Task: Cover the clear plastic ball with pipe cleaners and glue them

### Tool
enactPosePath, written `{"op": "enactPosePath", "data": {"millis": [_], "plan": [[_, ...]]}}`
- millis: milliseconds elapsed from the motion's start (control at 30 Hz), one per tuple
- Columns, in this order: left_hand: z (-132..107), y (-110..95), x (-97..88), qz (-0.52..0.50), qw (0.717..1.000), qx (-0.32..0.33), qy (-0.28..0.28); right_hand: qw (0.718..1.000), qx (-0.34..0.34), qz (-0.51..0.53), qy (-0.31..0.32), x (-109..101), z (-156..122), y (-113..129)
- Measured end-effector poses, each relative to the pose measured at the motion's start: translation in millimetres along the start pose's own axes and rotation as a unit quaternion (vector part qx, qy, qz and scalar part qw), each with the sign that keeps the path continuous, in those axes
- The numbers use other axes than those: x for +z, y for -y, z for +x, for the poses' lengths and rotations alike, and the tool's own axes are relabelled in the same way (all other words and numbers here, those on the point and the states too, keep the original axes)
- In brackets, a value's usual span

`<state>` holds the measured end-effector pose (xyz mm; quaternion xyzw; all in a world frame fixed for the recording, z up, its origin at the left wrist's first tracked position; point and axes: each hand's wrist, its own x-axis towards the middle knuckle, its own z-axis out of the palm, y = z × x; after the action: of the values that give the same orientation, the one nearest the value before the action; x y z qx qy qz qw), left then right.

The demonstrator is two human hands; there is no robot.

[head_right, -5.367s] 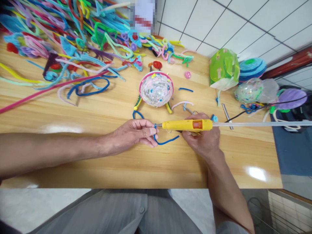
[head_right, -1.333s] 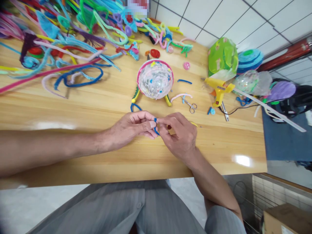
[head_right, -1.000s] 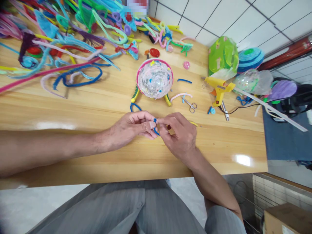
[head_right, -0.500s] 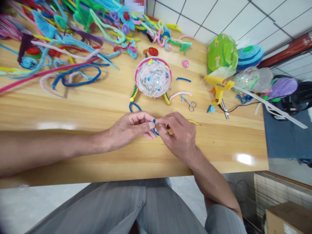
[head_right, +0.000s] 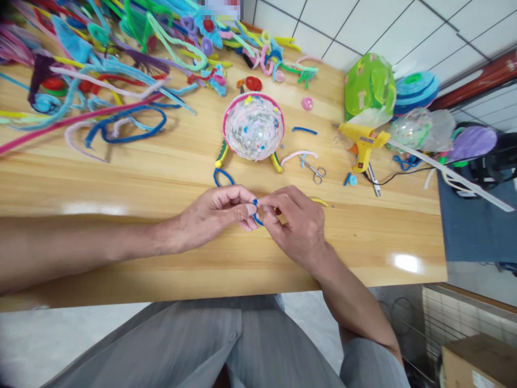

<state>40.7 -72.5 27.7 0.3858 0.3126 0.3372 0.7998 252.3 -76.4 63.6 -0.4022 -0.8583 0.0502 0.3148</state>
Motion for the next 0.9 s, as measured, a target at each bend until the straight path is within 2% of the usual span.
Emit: {"op": "enactPosePath", "data": {"millis": [500, 900], "plan": [[-1.9, -4.1, 1.3, 0.006, 1.0, -0.004, 0.005, 1.0, -0.004, 0.001, -0.003, 0.3, -0.8, -0.1], [-1.0, -1.5, -0.1, 0.024, 1.0, -0.001, 0.008, 0.999, -0.034, 0.001, 0.012, -4.1, 0.8, -1.7]]}}
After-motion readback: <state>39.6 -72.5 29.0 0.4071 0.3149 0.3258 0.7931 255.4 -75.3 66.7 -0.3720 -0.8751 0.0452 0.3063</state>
